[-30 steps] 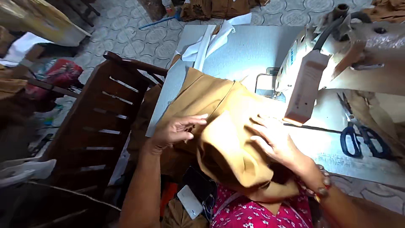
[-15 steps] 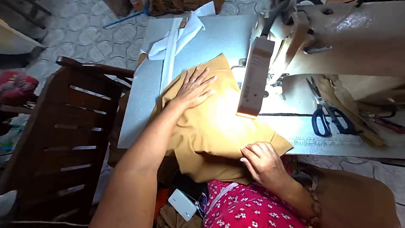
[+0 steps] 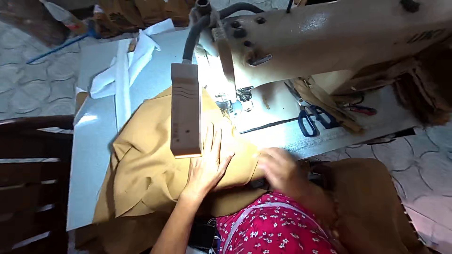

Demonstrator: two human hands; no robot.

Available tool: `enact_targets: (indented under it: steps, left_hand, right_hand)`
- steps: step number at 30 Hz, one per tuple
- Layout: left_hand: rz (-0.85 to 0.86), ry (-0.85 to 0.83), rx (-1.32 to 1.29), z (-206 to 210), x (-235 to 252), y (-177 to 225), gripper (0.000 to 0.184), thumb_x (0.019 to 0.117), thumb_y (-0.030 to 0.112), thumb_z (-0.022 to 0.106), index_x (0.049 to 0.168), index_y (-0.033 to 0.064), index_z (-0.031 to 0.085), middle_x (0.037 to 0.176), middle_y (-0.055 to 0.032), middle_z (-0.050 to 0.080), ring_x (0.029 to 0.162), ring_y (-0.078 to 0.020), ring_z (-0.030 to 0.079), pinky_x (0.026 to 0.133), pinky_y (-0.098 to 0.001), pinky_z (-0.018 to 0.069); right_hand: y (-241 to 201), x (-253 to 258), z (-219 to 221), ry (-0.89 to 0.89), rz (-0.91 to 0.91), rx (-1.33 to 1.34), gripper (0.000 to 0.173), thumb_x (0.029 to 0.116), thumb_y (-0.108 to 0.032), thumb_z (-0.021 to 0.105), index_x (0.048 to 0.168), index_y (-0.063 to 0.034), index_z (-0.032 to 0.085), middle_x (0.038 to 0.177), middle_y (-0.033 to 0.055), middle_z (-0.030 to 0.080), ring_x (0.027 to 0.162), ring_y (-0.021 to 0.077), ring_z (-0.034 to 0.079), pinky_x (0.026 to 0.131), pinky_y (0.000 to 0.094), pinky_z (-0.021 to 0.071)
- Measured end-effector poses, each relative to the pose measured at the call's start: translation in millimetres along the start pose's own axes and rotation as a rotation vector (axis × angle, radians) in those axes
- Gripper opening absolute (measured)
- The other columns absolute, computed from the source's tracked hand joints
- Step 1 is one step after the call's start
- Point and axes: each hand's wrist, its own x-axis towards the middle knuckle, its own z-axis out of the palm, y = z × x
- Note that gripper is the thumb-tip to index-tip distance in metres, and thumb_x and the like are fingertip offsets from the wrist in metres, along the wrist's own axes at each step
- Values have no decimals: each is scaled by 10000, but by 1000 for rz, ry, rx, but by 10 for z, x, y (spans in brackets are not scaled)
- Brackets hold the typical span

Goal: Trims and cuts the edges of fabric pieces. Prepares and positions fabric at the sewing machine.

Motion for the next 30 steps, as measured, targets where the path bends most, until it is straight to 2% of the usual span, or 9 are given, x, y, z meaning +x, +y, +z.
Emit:
enact_targets:
  steps: [2, 7, 12, 15, 17, 20, 24, 27, 30]
  left_hand:
    - [113, 115, -50, 5, -54, 66, 759, 1038, 610, 349, 1487, 24, 525, 1584, -242, 421, 1503, -466, 322, 1171, -741, 153]
    - [32, -141, -51, 64, -180, 343, 824, 1007, 667, 347, 1527, 42, 479, 1612, -260, 362, 1502, -467, 323, 1160, -749, 188]
    - [7, -190, -67, 16, -147, 316, 536, 1094, 399, 352, 1531, 127, 501, 1613, -192, 401, 1526, -402, 311, 1205, -696, 151]
    - [13, -133, -71, 41, -158, 315, 671, 1044, 594, 362, 1510, 142, 531, 1605, -188, 416, 1523, -409, 313, 1201, -699, 165]
    - [-2, -119, -33, 63, -165, 375, 788, 997, 690, 363, 1512, 115, 521, 1605, -207, 406, 1518, -427, 315, 1194, -713, 159]
    - [-23, -154, -29, 103, -147, 468, 665, 1070, 509, 369, 1543, 50, 455, 1627, -181, 382, 1529, -391, 310, 1212, -679, 163]
    - [17, 30, -110, 170, -118, 431, 425, 1070, 281, 482, 1388, 47, 639, 1493, -147, 568, 1420, -364, 499, 1188, -599, 326]
    - [29, 68, -407, 101, -148, 359, 399, 1077, 242, 459, 1343, 34, 670, 1479, -124, 585, 1443, -316, 478, 1228, -566, 273]
    - [53, 34, -710, -7, -203, 293, 394, 1077, 193, 434, 1311, -21, 669, 1441, -159, 608, 1441, -255, 481, 1249, -483, 263]
  right_hand:
    - [367, 63, -314, 50, 156, -191, 230, 961, -74, 589, 1076, 0, 775, 1124, 214, 728, 1043, 375, 708, 902, 498, 574]
    - [828, 251, -791, -199, 510, -365, 382, 1032, -128, 594, 1323, 121, 591, 1315, 382, 567, 1210, 573, 561, 979, 702, 452]
    - [888, 382, -848, -318, 558, -328, 461, 999, -122, 657, 1393, 88, 544, 1248, 419, 562, 1163, 627, 544, 934, 763, 419]
    - [824, 402, -928, -311, 539, -277, 439, 954, -94, 686, 1351, 67, 590, 1182, 412, 581, 1044, 612, 587, 841, 760, 442]
    - [786, 312, -996, -306, 501, -197, 433, 937, -82, 680, 1339, 60, 607, 1107, 373, 618, 933, 541, 621, 779, 699, 475]
    - [723, 137, -997, -347, 569, -26, 557, 899, -124, 671, 1426, 15, 559, 1121, 319, 651, 877, 424, 640, 738, 603, 501]
    - [731, 64, -991, -352, 769, 190, 593, 883, -134, 673, 1452, -45, 530, 1000, 160, 685, 770, 185, 629, 693, 402, 524]
    - [676, 4, -1007, -316, 896, 644, 567, 877, -100, 586, 1435, -60, 489, 989, 11, 706, 756, 71, 703, 679, 227, 599]
    - [605, -253, -835, -360, 833, 1138, 583, 839, -322, 739, 1364, -184, 526, 946, -64, 713, 700, 54, 671, 604, 199, 569]
